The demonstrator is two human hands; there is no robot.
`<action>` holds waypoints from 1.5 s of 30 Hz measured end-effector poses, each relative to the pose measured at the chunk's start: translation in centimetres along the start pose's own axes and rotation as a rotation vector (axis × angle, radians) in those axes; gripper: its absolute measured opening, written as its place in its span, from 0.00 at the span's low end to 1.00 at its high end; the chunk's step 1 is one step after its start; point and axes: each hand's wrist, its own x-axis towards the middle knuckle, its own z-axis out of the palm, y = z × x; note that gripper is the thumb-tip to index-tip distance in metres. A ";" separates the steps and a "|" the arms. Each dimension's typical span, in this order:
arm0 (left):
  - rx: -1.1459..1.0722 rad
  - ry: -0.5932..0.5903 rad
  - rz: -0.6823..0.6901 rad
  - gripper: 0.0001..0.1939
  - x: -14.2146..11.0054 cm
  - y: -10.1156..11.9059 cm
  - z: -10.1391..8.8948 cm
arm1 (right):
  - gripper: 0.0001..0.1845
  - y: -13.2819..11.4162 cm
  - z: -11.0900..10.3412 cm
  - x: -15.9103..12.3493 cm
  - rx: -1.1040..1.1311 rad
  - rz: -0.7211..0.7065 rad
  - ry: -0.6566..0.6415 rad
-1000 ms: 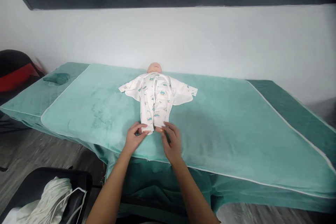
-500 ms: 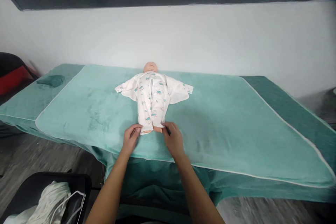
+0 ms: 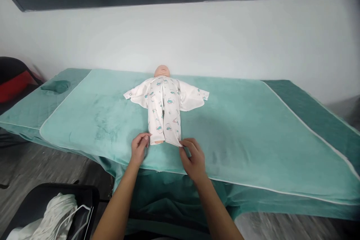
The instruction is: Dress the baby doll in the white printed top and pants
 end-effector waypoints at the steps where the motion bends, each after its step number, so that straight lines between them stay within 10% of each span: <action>1: 0.002 0.001 0.001 0.16 0.0 0.0 0.0 | 0.10 0.3 0.2 -0.5 0.003 0.009 -0.024; 12: 0.074 0.010 -0.121 0.16 1.5 1.8 0.7 | 0.07 4.4 0.0 2.3 -0.045 0.151 -0.062; 22: 1.285 -0.034 0.059 0.20 13.2 3.7 2.0 | 0.16 10.6 4.6 13.3 -0.515 -0.062 -0.204; 39: 1.176 -0.350 0.573 0.13 14.3 2.1 2.6 | 0.23 12.0 4.7 13.7 -0.298 -0.217 -0.304; 45: 1.117 -0.442 0.549 0.14 14.5 1.8 2.8 | 0.25 11.1 6.0 14.9 -0.199 -0.125 -0.296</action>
